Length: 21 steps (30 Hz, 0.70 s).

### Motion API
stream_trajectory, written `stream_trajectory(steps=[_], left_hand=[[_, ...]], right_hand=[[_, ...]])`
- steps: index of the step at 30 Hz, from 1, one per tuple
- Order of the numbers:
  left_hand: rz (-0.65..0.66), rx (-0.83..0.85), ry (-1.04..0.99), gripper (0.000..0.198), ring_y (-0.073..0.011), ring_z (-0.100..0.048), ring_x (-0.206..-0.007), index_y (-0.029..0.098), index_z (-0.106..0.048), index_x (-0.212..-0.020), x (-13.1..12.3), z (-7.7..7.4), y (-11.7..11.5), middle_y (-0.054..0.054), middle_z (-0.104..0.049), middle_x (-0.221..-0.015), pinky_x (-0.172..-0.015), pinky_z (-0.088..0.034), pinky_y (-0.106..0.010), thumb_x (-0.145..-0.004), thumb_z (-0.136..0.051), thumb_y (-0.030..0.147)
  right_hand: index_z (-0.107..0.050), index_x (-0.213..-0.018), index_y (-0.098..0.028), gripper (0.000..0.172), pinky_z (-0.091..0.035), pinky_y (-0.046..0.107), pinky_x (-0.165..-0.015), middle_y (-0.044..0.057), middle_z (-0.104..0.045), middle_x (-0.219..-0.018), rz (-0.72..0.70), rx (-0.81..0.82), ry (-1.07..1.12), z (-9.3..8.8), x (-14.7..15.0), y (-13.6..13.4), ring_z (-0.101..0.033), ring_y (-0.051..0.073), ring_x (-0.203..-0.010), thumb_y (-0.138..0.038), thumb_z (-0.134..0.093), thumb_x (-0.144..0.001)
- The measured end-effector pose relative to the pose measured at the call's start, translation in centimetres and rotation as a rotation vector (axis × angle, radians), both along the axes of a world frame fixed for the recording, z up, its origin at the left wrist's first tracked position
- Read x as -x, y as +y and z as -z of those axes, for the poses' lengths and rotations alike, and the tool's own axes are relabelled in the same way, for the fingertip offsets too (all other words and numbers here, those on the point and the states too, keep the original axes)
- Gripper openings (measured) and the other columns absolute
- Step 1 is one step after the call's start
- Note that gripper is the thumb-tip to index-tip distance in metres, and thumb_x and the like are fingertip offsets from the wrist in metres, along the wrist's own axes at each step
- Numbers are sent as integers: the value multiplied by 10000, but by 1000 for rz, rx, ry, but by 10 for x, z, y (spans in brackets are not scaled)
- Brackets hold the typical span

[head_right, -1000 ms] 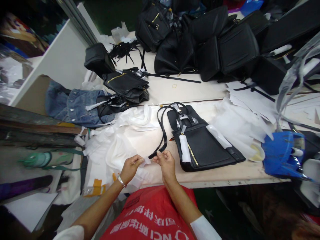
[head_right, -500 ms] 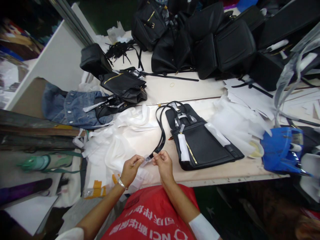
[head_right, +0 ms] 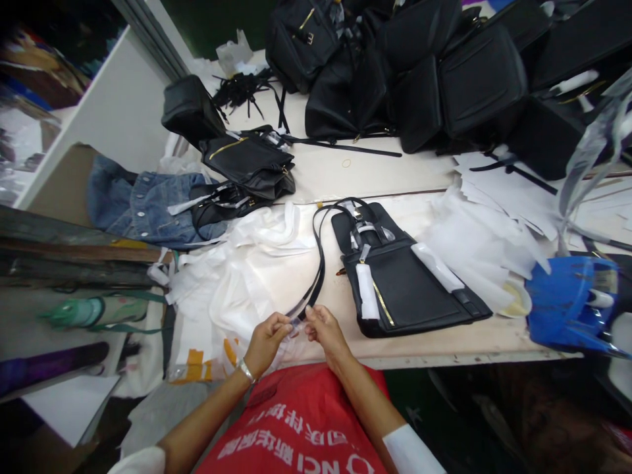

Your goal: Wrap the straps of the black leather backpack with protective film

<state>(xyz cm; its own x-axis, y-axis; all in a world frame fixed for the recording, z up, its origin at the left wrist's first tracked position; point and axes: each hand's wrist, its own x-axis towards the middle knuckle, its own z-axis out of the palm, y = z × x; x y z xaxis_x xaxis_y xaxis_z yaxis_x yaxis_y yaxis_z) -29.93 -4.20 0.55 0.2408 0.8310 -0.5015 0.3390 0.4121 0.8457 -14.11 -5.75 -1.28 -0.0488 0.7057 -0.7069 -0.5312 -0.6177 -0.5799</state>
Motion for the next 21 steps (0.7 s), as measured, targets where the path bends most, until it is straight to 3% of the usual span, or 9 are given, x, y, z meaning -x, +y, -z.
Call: stream_trajectory(steps=[3, 7, 13, 18, 21], left_hand=[[58, -23, 40, 161, -149, -599, -656, 187, -571, -820, 3, -1, -4, 7, -659, -705, -621, -401, -241, -838, -528, 341], [33, -19, 78, 167, -154, -595, -632, 188, -564, -875, 2, 2, -6, 5, -658, -687, -603, -398, -244, -841, -523, 346], [39, -48, 105, 140, -132, -532, -557, 200, -538, -817, -10, 8, -2, 36, -600, -609, -563, -365, -229, -849, -509, 333], [40, -39, 127, 144, -125, -499, -517, 203, -528, -814, -13, 14, 0, 46, -575, -576, -529, -336, -222, -848, -504, 341], [64, -40, 155, 126, -118, -483, -498, 207, -522, -829, -13, 19, 2, 47, -584, -592, -519, -322, -220, -847, -504, 331]], right_hand=[[-522, -797, -201, 353, -299, 178, -437, -53, -492, -609, 64, 28, 19, 4, -5, 4, -432, 70, -491, -478, -708, -681], [-464, -693, -201, 394, -273, 183, -427, -70, -450, -556, 103, 39, 32, 8, -4, 6, -409, 72, -479, -454, -757, -619], [-464, -684, -196, 386, -284, 184, -441, -63, -467, -575, 91, 28, 30, 7, 6, -4, -409, 71, -489, -459, -743, -639], [-495, -705, -186, 368, -281, 175, -438, -51, -507, -607, -7, 60, 81, 13, -5, -1, -443, 71, -511, -456, -738, -648], [-487, -725, -198, 379, -267, 178, -424, -76, -468, -567, 74, 61, 67, 19, -11, 7, -411, 66, -469, -479, -729, -647]])
